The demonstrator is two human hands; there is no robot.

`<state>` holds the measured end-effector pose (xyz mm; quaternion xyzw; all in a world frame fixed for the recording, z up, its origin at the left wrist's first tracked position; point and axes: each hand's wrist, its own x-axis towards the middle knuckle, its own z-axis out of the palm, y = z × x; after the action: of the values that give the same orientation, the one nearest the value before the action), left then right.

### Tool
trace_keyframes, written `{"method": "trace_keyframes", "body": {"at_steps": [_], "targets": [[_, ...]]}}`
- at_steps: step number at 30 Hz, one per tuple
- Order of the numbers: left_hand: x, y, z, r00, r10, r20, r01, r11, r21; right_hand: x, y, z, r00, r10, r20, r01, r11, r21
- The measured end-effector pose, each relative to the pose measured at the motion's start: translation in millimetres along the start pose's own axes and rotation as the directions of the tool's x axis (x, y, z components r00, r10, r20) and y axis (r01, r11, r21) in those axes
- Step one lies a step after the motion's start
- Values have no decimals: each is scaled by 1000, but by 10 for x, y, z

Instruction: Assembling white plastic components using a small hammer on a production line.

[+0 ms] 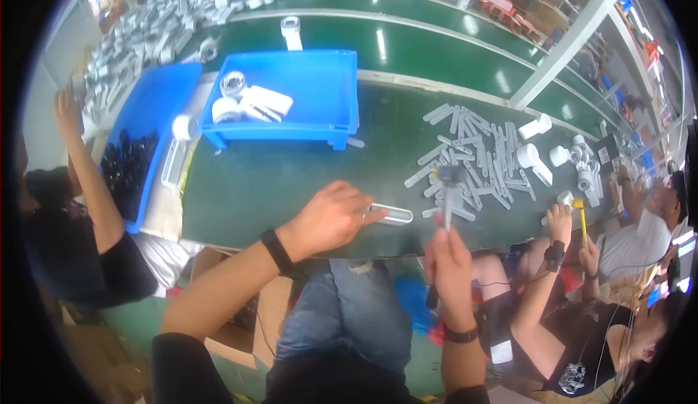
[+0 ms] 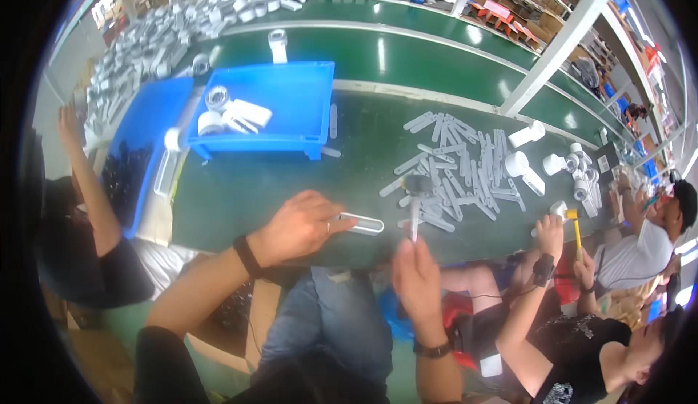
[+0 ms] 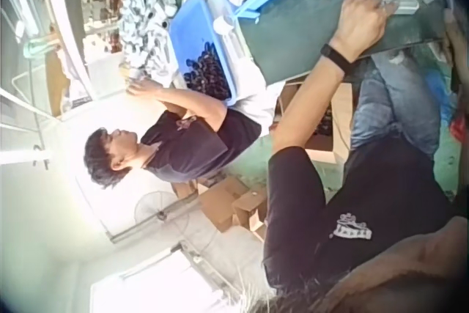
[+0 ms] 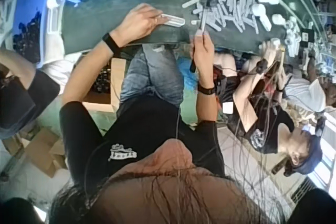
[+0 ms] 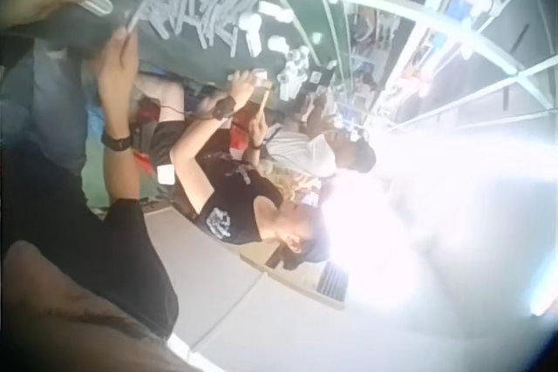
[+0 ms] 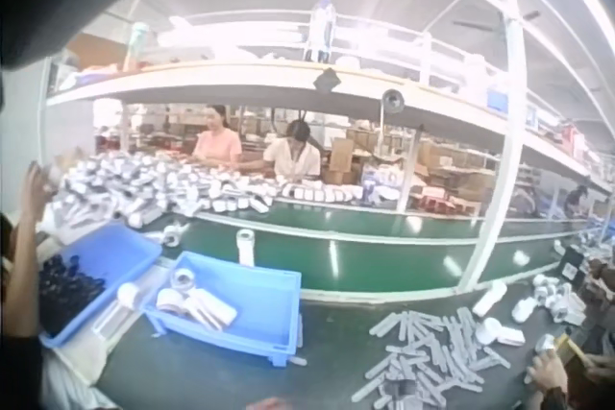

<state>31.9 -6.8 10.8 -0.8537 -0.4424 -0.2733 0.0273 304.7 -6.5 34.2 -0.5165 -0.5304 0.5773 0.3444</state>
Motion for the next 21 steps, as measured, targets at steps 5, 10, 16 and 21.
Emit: {"method": "trace_keyframes", "body": {"at_steps": [5, 10, 16, 21], "targets": [[-76, -80, -12, 998, 7, -62, -9, 999, -36, -460, -180, -121, 996, -44, 74, 66, 942, -329], [-65, -56, -26, 998, 4, -62, -7, 999, -50, -681, -381, 114, 994, -109, 28, 109, 866, -489], [-96, -93, 2, 1000, -2, -28, 1, 999, -32, -567, -211, 118, 986, -121, 118, 169, 752, -637], [-69, -74, -14, 1000, -10, -21, 9, 999, -42, -572, -170, 109, 968, -236, 91, 241, 755, -610]]}}
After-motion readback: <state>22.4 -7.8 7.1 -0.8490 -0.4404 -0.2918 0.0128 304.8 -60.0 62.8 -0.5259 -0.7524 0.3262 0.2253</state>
